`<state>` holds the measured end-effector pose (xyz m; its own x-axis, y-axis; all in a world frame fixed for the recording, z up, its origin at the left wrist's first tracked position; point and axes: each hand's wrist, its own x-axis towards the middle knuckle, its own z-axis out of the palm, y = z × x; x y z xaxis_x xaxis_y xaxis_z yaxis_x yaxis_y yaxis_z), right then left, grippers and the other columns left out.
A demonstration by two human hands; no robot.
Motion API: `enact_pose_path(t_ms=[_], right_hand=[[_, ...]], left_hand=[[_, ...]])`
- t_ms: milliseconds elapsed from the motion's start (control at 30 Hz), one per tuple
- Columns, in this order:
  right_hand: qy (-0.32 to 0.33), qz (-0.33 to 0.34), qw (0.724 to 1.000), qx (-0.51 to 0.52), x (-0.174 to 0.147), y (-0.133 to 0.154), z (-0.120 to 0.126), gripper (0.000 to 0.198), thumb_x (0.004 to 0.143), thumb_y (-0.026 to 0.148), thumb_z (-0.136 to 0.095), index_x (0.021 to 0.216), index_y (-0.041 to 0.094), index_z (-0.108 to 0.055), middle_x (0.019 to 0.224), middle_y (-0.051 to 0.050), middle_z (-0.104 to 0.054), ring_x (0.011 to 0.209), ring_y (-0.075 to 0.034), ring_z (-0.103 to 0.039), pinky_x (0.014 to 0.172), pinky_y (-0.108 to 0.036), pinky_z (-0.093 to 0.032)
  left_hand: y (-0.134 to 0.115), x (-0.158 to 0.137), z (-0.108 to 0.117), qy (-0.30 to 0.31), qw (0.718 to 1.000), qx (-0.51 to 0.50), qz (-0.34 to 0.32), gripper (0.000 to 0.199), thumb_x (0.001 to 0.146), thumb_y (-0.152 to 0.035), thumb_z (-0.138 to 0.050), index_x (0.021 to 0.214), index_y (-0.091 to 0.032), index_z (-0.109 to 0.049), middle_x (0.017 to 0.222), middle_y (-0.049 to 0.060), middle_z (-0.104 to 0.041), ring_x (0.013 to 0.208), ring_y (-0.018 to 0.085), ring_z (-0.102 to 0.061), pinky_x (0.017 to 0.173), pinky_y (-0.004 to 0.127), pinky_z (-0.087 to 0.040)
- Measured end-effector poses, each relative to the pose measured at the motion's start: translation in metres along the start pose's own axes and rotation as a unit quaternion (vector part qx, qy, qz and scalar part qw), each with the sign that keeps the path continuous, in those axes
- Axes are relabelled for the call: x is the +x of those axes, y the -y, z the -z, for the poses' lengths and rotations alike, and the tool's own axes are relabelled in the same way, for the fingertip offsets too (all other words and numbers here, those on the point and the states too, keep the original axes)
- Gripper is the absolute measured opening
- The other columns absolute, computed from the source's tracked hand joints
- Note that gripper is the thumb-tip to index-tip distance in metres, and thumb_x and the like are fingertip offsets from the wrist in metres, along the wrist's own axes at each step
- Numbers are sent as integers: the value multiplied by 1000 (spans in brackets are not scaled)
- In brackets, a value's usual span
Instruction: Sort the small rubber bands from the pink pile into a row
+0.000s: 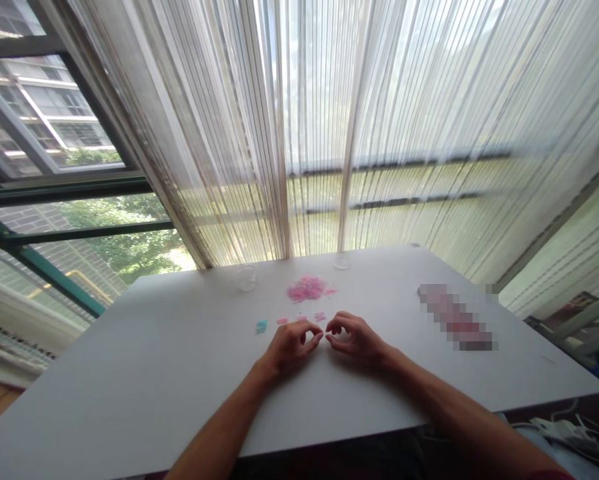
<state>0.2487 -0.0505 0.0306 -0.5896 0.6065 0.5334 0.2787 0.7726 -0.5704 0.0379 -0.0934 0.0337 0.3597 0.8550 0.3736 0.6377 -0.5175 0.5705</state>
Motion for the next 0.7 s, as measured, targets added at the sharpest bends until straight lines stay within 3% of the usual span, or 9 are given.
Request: enact_pose_path(t_ms=[100, 467, 700], right_hand=[[4, 14, 1000, -12, 0, -1, -1, 7, 81, 21, -65, 88, 19, -66, 78, -3, -61, 70, -14, -58, 66, -26, -50], [1, 48, 998, -34, 0, -7, -3, 7, 85, 17, -61, 82, 18, -67, 74, -4, -61, 67, -14, -56, 64, -24, -48], [-3, 38, 998, -47, 0, -5, 0, 12, 87, 19, -57, 81, 18, -67, 72, -3, -60, 66, -13, -55, 64, -24, -48]], left_hand=[[1, 0, -1, -5, 1000, -7, -4, 15, 88, -26, -59, 95, -21, -72, 84, 3, -71, 60, 11, -56, 59, 22, -46], [-1, 1, 1, -8, 1000, 16, -3, 14, 87, -23, -58, 90, -19, -71, 79, 2, -68, 59, 10, -53, 60, 22, -44], [-3, 2, 3, -7, 1000, 23, 3, 15, 89, -25, -57, 89, -19, -71, 78, 2, -68, 57, 10, -52, 61, 22, -44]])
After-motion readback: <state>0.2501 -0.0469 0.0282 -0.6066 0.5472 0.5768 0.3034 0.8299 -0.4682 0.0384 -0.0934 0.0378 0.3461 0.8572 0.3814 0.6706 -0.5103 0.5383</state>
